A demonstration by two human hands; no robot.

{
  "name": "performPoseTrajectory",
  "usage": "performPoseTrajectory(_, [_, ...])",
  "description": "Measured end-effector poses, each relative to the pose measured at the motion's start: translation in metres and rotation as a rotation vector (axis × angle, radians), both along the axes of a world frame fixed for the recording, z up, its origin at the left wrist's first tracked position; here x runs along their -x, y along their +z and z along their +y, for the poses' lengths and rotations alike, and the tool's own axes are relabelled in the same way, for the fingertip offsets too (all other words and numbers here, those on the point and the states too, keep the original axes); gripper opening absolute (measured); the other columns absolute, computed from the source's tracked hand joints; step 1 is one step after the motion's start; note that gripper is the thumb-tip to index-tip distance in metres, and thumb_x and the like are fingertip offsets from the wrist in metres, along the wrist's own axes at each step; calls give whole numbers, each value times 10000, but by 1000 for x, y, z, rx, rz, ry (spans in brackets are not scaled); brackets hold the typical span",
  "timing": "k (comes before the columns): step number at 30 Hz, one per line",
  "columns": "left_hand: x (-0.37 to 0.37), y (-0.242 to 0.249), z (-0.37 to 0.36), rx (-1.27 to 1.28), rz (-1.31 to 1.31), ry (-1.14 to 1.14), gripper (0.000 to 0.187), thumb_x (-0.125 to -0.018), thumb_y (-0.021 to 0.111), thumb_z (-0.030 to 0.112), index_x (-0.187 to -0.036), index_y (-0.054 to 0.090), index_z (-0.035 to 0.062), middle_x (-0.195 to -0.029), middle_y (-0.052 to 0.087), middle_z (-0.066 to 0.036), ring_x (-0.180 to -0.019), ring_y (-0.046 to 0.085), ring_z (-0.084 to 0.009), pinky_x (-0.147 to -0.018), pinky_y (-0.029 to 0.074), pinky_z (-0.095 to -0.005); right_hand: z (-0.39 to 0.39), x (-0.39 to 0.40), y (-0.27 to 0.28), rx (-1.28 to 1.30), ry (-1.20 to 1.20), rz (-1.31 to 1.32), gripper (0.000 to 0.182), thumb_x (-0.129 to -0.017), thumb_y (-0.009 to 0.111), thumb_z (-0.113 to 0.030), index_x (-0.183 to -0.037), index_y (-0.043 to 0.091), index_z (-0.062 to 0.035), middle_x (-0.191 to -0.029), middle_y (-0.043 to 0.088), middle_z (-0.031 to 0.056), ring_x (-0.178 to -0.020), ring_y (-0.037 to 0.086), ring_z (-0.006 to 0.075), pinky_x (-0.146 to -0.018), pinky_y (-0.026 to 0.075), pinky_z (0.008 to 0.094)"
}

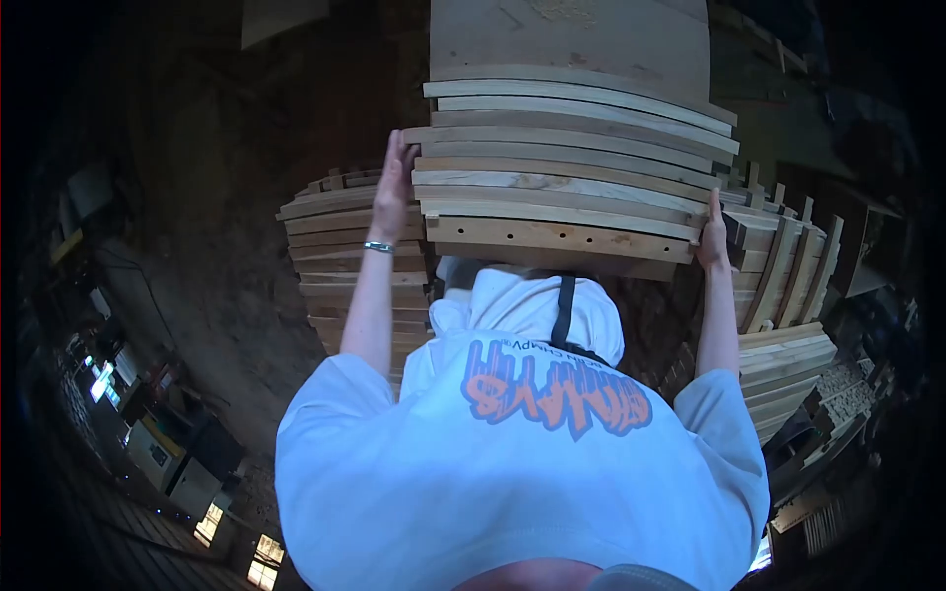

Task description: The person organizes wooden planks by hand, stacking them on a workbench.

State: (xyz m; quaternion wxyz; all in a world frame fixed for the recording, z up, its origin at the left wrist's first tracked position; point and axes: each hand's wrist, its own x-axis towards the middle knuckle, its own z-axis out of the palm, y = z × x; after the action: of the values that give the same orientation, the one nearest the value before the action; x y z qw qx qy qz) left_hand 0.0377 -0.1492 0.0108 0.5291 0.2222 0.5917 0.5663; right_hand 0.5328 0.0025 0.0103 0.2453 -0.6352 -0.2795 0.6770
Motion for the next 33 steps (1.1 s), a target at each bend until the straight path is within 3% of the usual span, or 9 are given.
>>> performPoseTrajectory(3, [-37, 29, 19, 8, 41, -25, 632, -1052, 258, 421, -1547, 123, 53, -1593, 220, -114, -1453, 246, -223, -1192, 165, -333, 3, 17, 12, -65, -154, -172, 695, -1028, 335, -510, -1470, 325, 26, -1483, 397, 131, -1357, 395, 247, -1130, 295, 348])
performPoseTrajectory(8, [-19, 13, 22, 8, 186, -87, 630, -1041, 283, 423, -1521, 221, 18, -1572, 272, -136, -1455, 247, -237, -1187, 180, -340, 9, 27, 25, -146, -111, 55, 651, -1046, 295, -451, -1496, 270, 18, -1536, 328, 134, -1435, 271, 234, -1179, 194, 346])
performPoseTrajectory(16, [1, -8, 30, -96, 71, -17, 644, -1029, 319, 447, -1511, 270, 22, -1555, 310, -150, -1451, 260, -242, -1188, 184, -353, 62, 7, 0, -357, -130, -183, 907, -958, 280, -682, -1528, 129, 7, -1589, 199, 158, -1479, 151, 264, -1200, 76, 398])
performPoseTrajectory(19, [16, 1, 83, 86, 44, 94, 625, -1045, 263, 440, -1512, 259, 24, -1561, 307, -121, -1435, 293, -239, -1185, 193, -362, 116, 13, 3, -461, -147, -179, 831, -990, 312, -616, -1508, 210, 27, -1561, 271, 158, -1455, 229, 254, -1190, 142, 377])
performPoseTrajectory(21, [19, -4, 116, 189, 13, 8, 642, -1036, 338, 440, -1498, 280, -3, -1547, 325, -155, -1452, 264, -248, -1185, 189, -339, 129, 22, 4, -204, 183, -129, 723, -1009, 364, -546, -1449, 374, 28, -1463, 430, 171, -1365, 394, 249, -1141, 279, 361])
performPoseTrajectory(22, [17, -9, 124, 217, 279, -161, 646, -1033, 349, 453, -1477, 320, -16, -1534, 350, -158, -1447, 277, -250, -1178, 206, -326, 126, 30, 7, -220, 179, -129, 723, -1009, 364, -546, -1449, 374, 28, -1463, 430, 171, -1365, 394, 249, -1141, 279, 361])
performPoseTrajectory(24, [16, -13, 126, 304, 205, -71, 587, -1034, 378, 451, -1398, 465, 0, -1421, 495, -136, -1316, 446, -203, -1095, 334, -318, 112, 42, 6, -333, 113, -250, 682, -1010, 370, -543, -1383, 485, 17, -1370, 530, 163, -1283, 483, 249, -1085, 352, 362])
performPoseTrajectory(28, [23, -30, 124, 259, 236, -114, 619, -1033, 365, 441, -1438, 394, -26, -1500, 407, -155, -1409, 349, -252, -1152, 260, -324, 117, 55, 32, -115, 159, -413, 702, -1019, 327, -547, -1377, 477, 38, -1362, 535, 167, -1262, 493, 257, -1083, 342, 366])
performPoseTrajectory(33, [19, -12, 132, 347, 363, -83, 520, -1020, 414, 406, -1277, 575, -17, -1319, 578, -128, -1199, 535, -223, -1065, 357, -345, 120, 62, 24, -110, 98, -419, 709, -1020, 307, -553, -1375, 478, 36, -1360, 534, 171, -1265, 489, 261, -1088, 334, 371])
